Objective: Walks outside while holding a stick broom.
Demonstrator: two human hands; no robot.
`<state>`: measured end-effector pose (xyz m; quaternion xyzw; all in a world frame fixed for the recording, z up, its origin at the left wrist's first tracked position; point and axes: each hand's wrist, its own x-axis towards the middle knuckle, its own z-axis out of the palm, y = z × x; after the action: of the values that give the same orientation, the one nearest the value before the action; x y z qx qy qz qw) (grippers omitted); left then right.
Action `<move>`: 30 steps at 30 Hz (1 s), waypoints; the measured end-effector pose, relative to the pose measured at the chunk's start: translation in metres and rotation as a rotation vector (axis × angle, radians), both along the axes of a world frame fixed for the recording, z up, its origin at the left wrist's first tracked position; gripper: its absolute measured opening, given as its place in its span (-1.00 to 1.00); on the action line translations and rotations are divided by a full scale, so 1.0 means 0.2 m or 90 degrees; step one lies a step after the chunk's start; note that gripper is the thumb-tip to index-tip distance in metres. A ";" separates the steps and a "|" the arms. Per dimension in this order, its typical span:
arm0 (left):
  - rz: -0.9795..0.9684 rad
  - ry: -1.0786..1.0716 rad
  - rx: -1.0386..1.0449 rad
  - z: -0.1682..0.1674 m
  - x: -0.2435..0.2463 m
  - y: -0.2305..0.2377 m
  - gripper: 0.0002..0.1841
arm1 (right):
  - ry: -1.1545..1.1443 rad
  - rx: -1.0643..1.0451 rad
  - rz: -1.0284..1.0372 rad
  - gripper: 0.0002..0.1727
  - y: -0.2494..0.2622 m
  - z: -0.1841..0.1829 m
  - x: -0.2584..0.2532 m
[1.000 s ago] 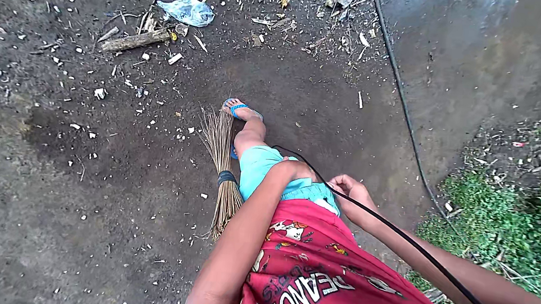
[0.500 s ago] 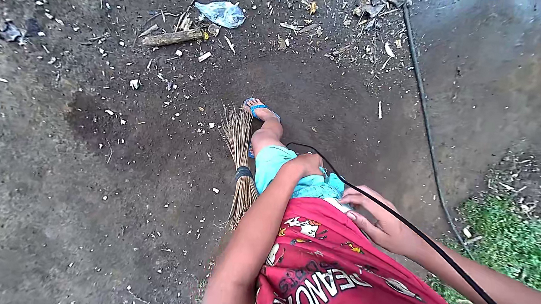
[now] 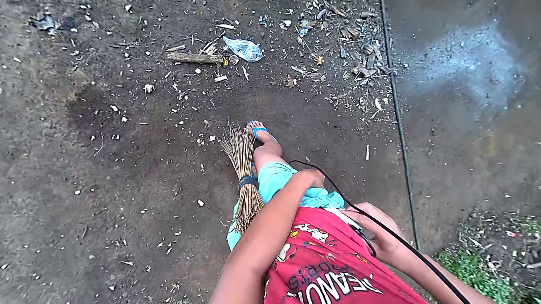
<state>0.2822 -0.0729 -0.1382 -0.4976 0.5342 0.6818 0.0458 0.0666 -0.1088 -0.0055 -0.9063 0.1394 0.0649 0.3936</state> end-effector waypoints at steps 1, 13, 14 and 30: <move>0.027 0.020 -0.014 -0.02 -0.01 0.02 -0.60 | -0.013 0.004 -0.009 -0.60 -0.02 0.02 0.00; 0.407 -0.021 -0.026 0.16 0.43 0.42 -0.48 | 0.103 0.066 -0.537 -0.67 -0.37 0.18 0.16; 0.402 -0.057 -0.008 0.16 0.46 0.45 -0.49 | 0.136 0.093 -0.556 -0.66 -0.37 0.15 0.19; 0.375 -0.292 0.136 0.27 0.27 0.35 -0.66 | 0.328 0.721 -0.774 -0.85 -0.03 -0.20 0.43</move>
<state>0.3362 -0.0020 -0.0845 -0.7617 0.2705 0.5885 0.0179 0.1529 -0.1145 -0.0452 -0.2998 0.6304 0.1060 0.7081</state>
